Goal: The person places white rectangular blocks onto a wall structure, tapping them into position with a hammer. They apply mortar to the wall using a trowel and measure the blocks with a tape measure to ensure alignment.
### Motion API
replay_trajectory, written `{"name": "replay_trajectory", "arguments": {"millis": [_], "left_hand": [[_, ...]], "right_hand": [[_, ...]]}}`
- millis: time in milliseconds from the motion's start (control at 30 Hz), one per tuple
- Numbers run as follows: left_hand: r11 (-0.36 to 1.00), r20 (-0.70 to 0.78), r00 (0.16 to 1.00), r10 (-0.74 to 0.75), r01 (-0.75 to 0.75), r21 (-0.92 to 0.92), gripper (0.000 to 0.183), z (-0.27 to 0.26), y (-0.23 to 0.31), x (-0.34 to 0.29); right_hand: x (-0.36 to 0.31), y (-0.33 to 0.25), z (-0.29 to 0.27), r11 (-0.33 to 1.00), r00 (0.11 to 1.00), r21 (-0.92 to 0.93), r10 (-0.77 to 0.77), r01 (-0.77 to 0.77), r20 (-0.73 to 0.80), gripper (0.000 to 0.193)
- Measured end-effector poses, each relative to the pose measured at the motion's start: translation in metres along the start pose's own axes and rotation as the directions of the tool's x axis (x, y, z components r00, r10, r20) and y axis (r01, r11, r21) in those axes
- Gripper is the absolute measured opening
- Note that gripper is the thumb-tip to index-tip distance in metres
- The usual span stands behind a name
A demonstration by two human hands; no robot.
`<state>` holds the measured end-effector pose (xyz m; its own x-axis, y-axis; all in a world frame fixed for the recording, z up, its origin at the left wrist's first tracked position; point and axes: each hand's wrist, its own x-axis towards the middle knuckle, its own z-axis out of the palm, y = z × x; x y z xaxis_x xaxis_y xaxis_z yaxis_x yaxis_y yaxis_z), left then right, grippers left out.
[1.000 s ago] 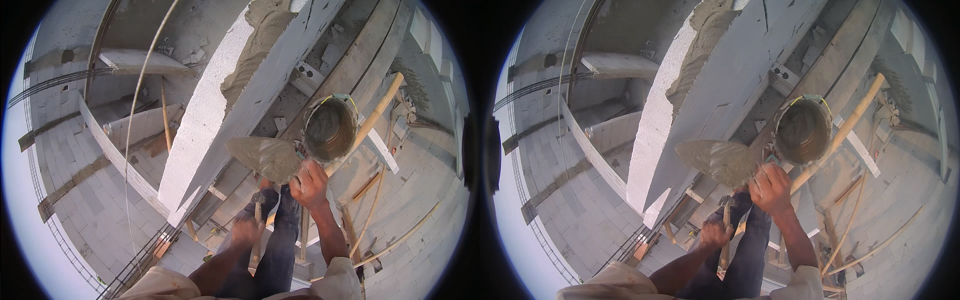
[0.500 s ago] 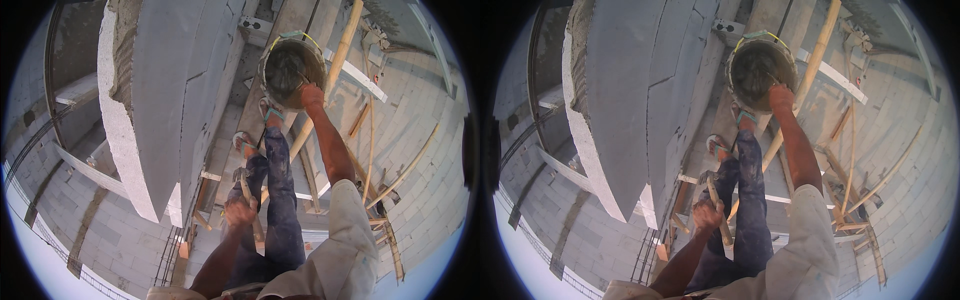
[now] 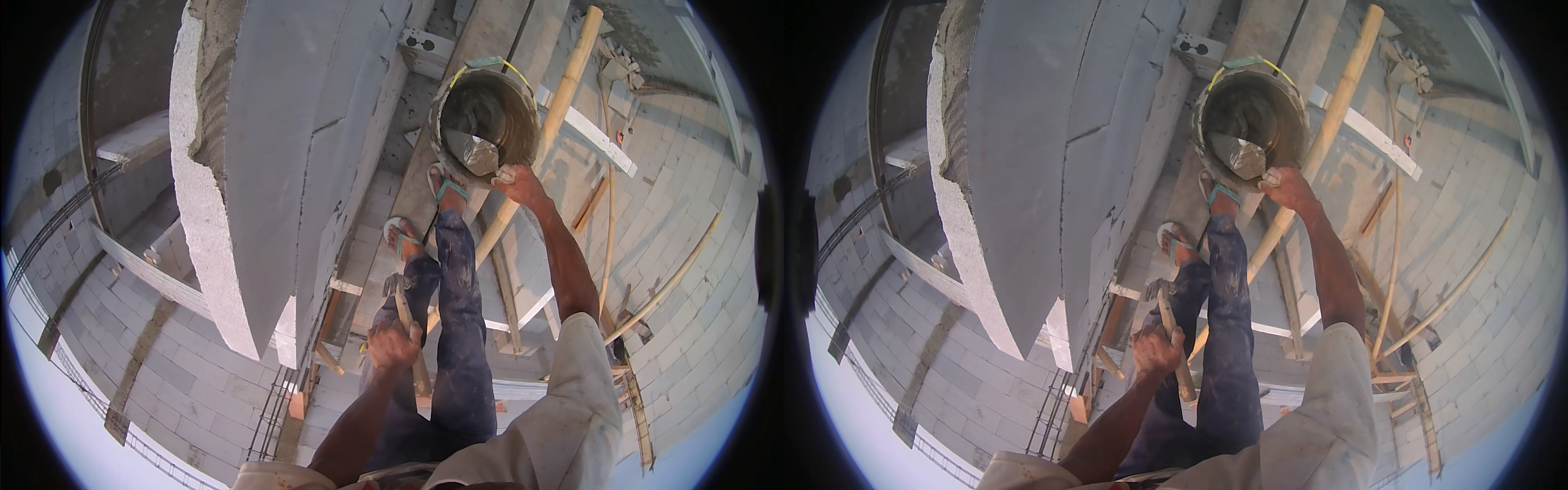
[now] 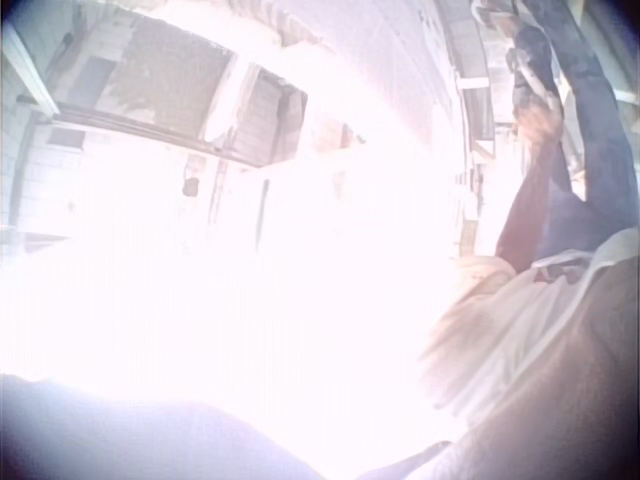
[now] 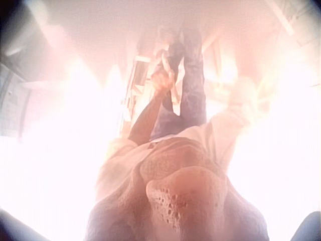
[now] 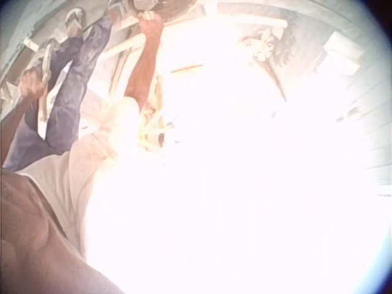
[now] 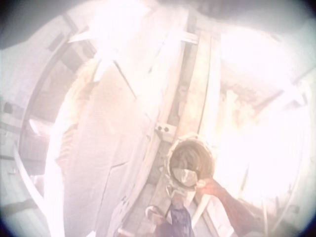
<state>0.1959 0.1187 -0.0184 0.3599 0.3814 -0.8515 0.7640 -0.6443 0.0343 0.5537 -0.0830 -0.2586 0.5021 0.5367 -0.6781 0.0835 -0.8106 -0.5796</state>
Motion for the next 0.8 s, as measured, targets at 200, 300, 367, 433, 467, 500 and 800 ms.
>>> {"name": "replay_trajectory", "arguments": {"millis": [200,300,367,433,467,500,800], "left_hand": [[0.999,0.029,0.999,-0.03,0.031,-0.026,0.052,-0.004,0.006,-0.004],[0.998,0.048,0.999,-0.007,0.01,-0.059,0.053,-0.011,0.005,-0.004],[0.999,0.072,0.997,-0.019,0.023,-0.05,0.054,-0.017,0.005,-0.006],[0.999,0.107,0.994,-0.023,0.026,-0.028,0.056,-0.02,0.002,-0.004],[0.999,0.127,0.991,-0.033,0.036,-0.021,0.057,-0.018,0.001,-0.004],[0.998,0.144,0.988,-0.059,0.064,-0.029,0.058,-0.012,0.003,-0.009],[1.0,0.08,0.997,0.003,-0.002,-0.022,0.06,-0.016,-0.006,-0.008]], "right_hand": [[-0.035,-0.052,-0.006,0.991,0.976,0.135,0.013,0.017,-0.219,0.044],[-0.054,-0.126,-0.038,0.917,0.946,0.303,-0.177,0.258,-0.27,0.032],[-0.07,-0.194,-0.073,0.839,0.857,0.27,-0.368,0.473,-0.359,0.02],[-0.079,-0.249,-0.101,0.784,0.693,-0.006,-0.552,0.621,-0.464,0.02],[-0.081,-0.267,-0.113,0.744,0.61,-0.198,-0.646,0.639,-0.46,0.023],[-0.082,-0.29,-0.126,0.663,0.519,-0.38,-0.745,0.645,-0.42,0.028],[-0.074,-0.429,-0.169,0.124,0.283,-0.958,-0.958,0.257,-0.048,0.05]]}}
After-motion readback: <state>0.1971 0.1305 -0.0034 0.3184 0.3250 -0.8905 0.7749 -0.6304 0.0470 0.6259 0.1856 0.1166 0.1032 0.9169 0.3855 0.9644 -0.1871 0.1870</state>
